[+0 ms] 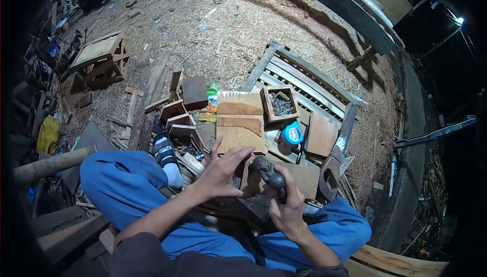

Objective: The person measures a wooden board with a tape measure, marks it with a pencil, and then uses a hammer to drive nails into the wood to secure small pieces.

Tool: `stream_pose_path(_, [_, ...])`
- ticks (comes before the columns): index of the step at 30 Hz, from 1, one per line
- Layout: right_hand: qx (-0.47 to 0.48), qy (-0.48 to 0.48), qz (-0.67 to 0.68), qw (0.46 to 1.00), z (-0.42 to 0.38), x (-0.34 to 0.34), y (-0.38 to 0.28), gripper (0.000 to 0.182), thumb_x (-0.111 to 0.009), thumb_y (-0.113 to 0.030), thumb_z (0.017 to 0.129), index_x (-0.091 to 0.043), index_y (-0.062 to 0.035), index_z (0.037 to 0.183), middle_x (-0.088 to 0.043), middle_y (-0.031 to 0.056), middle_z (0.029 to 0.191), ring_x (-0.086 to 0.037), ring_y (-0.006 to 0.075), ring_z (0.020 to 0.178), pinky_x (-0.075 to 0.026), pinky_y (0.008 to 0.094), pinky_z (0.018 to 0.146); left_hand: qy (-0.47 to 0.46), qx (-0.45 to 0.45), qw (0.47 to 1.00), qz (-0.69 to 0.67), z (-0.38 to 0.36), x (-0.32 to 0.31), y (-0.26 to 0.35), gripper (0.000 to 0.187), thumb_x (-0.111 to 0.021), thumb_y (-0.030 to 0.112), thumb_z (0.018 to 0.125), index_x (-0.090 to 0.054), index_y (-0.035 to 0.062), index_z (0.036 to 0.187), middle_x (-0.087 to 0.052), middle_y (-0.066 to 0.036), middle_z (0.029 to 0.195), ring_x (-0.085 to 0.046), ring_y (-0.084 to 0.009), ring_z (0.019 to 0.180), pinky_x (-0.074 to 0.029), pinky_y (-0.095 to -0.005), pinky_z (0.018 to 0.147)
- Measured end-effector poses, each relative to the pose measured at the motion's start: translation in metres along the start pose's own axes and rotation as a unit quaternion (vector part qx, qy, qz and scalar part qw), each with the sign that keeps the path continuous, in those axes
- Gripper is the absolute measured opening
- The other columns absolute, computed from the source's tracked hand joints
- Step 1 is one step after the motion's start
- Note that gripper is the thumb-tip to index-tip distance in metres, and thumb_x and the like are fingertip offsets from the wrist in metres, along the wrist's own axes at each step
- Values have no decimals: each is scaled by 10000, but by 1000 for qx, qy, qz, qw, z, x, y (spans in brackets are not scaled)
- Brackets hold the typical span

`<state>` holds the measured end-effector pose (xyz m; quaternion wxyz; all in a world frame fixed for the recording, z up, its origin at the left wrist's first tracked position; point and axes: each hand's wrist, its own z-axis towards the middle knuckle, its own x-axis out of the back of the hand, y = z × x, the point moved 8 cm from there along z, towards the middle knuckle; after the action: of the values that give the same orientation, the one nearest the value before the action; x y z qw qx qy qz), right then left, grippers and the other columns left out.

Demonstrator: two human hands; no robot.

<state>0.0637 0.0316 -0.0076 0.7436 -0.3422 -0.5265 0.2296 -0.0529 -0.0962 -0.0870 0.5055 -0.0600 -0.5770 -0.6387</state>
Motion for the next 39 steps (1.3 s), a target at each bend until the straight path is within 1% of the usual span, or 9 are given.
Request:
stream_pose_path(5, [53,54,21,997,-18,14,-10,635,-763,46,876,-500,-17,1450,-716,246,1185,-767,398,962,-605,415,799,-9,11,1000,-5,2,0,4,1239,-953,510,601,-369,93,1611,-588,-108,1463,-540,-243,1427,-6,-646,1285])
stream_pose_path(7, [180,141,22,973,-29,28,-29,530,-695,2,965,-481,-31,1448,-696,181,1115,-721,243,906,-575,356,787,-3,15,1000,-10,0,1,3,1248,-955,490,593,-358,100,1616,-579,-101,1478,-531,-238,1433,-15,-656,1287])
stream_pose_path(8, [202,143,65,967,-28,25,-29,559,-700,9,953,-469,-49,1459,-702,195,1122,-741,260,922,-576,357,773,-5,14,1000,-14,0,2,3,1240,-950,503,604,-359,96,1615,-578,-102,1480,-530,-239,1435,-14,-655,1286])
stream_pose_path(12, [-55,-8,50,997,-6,-4,6,666,-697,81,876,-486,-63,1491,-738,224,1108,-774,364,950,-595,419,827,-10,7,1000,3,0,0,1,1222,-956,522,602,-391,84,1592,-598,-123,1443,-549,-256,1426,-14,-623,1281])
stream_pose_path(19, [-22,-10,30,999,-8,6,-5,647,-732,56,864,-514,-36,1466,-714,254,1177,-768,399,951,-602,430,806,-4,13,1000,-10,-2,0,2,1233,-947,526,601,-377,84,1601,-586,-127,1461,-539,-261,1437,-12,-629,1281])
stream_pose_path(25, [191,188,39,963,-30,30,-20,600,-791,30,830,-540,46,1374,-721,271,1144,-775,399,932,-615,443,776,1,6,1000,-13,0,1,5,1203,-935,507,640,-362,86,1610,-573,-107,1485,-527,-236,1436,-35,-649,1286])
stream_pose_path(27, [-12,-21,-25,999,-4,0,-4,603,-739,19,894,-515,-37,1451,-711,264,1192,-759,420,1030,-605,452,812,-16,7,1000,-13,-1,1,2,1219,-940,480,613,-360,91,1611,-573,-105,1488,-529,-237,1437,-37,-650,1285])
stream_pose_path(29, [-63,-8,42,997,1,-3,4,611,-702,29,919,-501,-82,1485,-704,256,1220,-743,423,1075,-596,450,844,-33,0,999,-12,2,-1,4,1236,-946,454,585,-359,96,1613,-572,-103,1490,-530,-238,1438,-39,-651,1284])
stream_pose_path(39, [18,49,-2,999,4,19,-13,622,-738,23,915,-501,-59,1485,-712,235,1190,-768,357,965,-597,404,795,-10,11,1000,-13,1,2,6,1221,-940,489,624,-351,97,1619,-574,-103,1487,-533,-239,1436,-38,-654,1282])
